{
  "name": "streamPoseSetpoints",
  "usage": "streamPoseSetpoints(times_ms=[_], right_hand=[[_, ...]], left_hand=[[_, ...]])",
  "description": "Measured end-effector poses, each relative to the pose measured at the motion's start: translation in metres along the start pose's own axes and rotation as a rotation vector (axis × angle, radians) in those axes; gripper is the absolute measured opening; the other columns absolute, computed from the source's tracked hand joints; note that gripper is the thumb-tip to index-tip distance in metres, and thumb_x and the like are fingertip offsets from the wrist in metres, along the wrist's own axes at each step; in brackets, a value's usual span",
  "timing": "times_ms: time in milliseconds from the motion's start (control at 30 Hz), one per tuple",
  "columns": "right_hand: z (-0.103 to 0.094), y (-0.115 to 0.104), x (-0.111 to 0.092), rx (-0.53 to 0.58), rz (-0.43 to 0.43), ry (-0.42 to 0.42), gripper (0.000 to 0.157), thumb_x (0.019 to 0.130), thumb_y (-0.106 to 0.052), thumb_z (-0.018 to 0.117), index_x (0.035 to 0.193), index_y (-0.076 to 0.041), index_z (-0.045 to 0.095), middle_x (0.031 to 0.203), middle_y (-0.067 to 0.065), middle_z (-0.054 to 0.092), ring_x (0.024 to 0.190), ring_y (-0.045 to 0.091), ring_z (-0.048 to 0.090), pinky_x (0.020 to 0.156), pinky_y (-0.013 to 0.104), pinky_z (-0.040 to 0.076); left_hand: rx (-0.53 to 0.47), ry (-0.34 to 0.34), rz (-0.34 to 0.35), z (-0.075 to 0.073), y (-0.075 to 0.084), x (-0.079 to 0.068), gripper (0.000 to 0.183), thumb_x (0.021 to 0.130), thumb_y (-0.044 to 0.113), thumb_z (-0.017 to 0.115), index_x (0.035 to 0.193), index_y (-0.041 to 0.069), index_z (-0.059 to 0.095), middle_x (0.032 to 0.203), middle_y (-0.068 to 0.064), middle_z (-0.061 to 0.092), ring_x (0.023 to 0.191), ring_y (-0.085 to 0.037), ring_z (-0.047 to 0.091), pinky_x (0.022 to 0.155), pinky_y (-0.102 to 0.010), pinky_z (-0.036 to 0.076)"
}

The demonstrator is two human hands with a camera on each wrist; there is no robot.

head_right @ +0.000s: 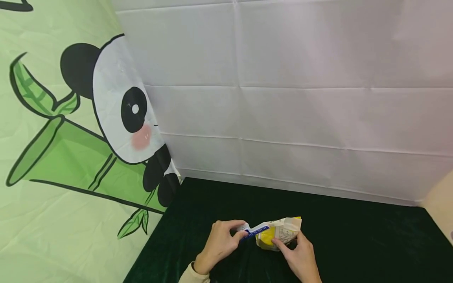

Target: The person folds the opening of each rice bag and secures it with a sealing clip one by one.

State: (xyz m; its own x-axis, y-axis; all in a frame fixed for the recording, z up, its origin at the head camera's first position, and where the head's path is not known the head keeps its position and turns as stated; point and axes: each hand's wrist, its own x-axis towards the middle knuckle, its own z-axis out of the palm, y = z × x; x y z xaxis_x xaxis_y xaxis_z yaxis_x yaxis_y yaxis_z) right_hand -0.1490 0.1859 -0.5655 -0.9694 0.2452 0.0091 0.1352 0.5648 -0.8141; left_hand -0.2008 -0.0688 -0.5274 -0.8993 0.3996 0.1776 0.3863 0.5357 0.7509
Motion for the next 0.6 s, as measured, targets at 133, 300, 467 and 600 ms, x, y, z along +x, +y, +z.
streamPoseSetpoints(times_ms=[133, 300, 467, 600], right_hand=[[-0.001, 0.000, 0.000, 0.004, 0.010, -0.007, 0.063, 0.093, -0.035, 0.084, 0.134, 0.003, 0.055, 0.129, 0.028, 0.067, 0.117, 0.042, 0.068, 0.101, 0.061, 0.055], [-0.002, -0.001, 0.000, -0.001, 0.023, -0.012, 0.064, 0.093, -0.037, 0.084, 0.134, 0.003, 0.054, 0.130, 0.028, 0.066, 0.118, 0.042, 0.067, 0.102, 0.062, 0.054], [-0.002, -0.002, 0.001, -0.007, 0.019, -0.018, 0.066, 0.093, -0.040, 0.084, 0.134, 0.003, 0.055, 0.129, 0.028, 0.067, 0.116, 0.041, 0.068, 0.101, 0.061, 0.054], [-0.003, -0.003, 0.000, -0.003, 0.014, -0.017, 0.067, 0.093, -0.040, 0.084, 0.135, 0.002, 0.054, 0.130, 0.028, 0.067, 0.118, 0.041, 0.067, 0.102, 0.062, 0.054]], left_hand=[[0.004, 0.003, 0.005, 0.000, 0.002, 0.001, 0.024, 0.101, 0.027, 0.075, 0.122, 0.015, 0.079, 0.090, 0.007, 0.072, 0.045, 0.001, 0.040, 0.044, -0.017, 0.036], [0.005, 0.007, 0.011, 0.000, 0.007, 0.002, 0.024, 0.101, 0.026, 0.075, 0.122, 0.015, 0.080, 0.083, 0.009, 0.068, 0.044, 0.001, 0.037, 0.043, -0.016, 0.033], [0.003, 0.008, 0.006, 0.001, 0.011, 0.002, 0.025, 0.101, 0.027, 0.074, 0.123, 0.016, 0.080, 0.072, 0.013, 0.059, 0.043, 0.001, 0.037, 0.043, -0.013, 0.030], [-0.006, 0.010, 0.010, 0.002, 0.011, 0.003, 0.025, 0.102, 0.029, 0.073, 0.123, 0.016, 0.079, 0.066, 0.015, 0.052, 0.042, 0.002, 0.036, 0.043, -0.012, 0.029]])
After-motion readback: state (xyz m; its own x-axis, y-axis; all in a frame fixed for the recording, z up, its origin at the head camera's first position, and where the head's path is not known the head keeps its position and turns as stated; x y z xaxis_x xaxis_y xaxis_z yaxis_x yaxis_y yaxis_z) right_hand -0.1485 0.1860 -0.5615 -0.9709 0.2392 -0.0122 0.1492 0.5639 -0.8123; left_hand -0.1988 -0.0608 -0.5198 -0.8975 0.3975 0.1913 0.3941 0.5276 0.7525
